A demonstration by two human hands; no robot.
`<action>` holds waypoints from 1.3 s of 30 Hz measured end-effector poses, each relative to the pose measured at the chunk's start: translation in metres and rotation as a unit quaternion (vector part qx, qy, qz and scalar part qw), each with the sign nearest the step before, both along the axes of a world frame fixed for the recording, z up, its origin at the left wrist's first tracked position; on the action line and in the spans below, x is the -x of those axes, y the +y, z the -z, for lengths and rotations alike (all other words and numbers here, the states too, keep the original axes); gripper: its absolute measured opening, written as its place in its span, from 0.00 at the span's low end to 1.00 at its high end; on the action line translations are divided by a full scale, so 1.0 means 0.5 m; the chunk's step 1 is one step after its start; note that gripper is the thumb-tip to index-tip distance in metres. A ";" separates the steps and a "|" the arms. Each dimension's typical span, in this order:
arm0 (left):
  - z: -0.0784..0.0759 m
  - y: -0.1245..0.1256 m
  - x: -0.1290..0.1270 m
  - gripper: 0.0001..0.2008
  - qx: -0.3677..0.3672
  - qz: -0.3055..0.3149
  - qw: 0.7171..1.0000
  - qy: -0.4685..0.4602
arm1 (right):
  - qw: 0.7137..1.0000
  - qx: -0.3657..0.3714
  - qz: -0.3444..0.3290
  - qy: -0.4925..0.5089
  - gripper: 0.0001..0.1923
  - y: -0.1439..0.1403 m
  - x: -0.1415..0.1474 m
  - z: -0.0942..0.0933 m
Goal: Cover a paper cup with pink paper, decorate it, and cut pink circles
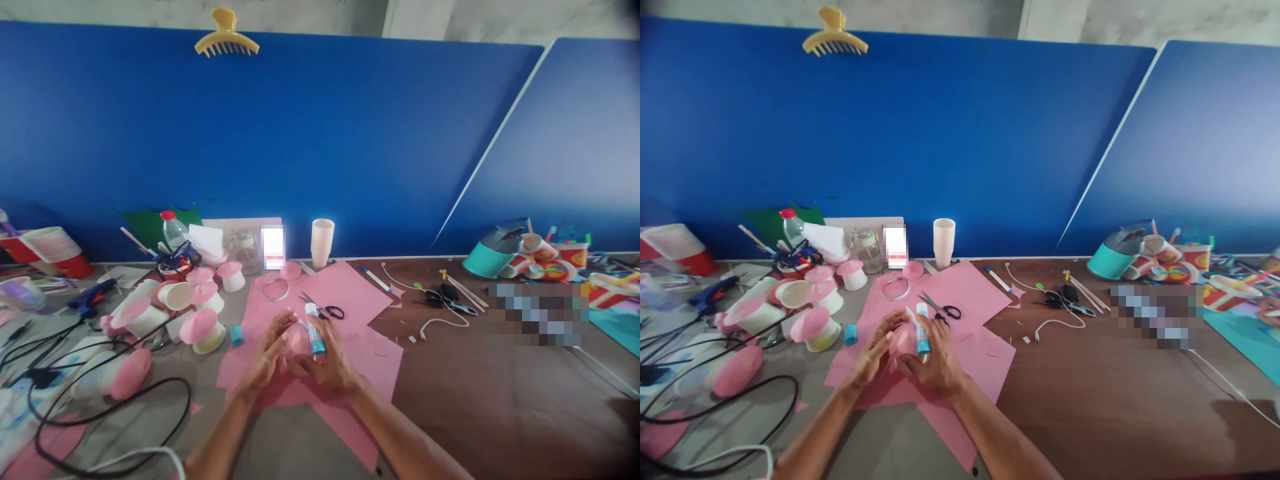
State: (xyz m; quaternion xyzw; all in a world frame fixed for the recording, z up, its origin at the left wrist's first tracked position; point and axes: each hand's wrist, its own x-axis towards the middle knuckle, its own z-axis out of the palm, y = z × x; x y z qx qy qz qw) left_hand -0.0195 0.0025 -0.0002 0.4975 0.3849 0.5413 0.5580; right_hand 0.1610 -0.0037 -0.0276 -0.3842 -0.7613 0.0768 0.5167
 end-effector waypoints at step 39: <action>-0.057 -0.012 0.018 0.32 0.035 0.165 0.974 0.149 | 1.000 0.006 -0.010 0.005 0.35 -0.001 0.000 -0.009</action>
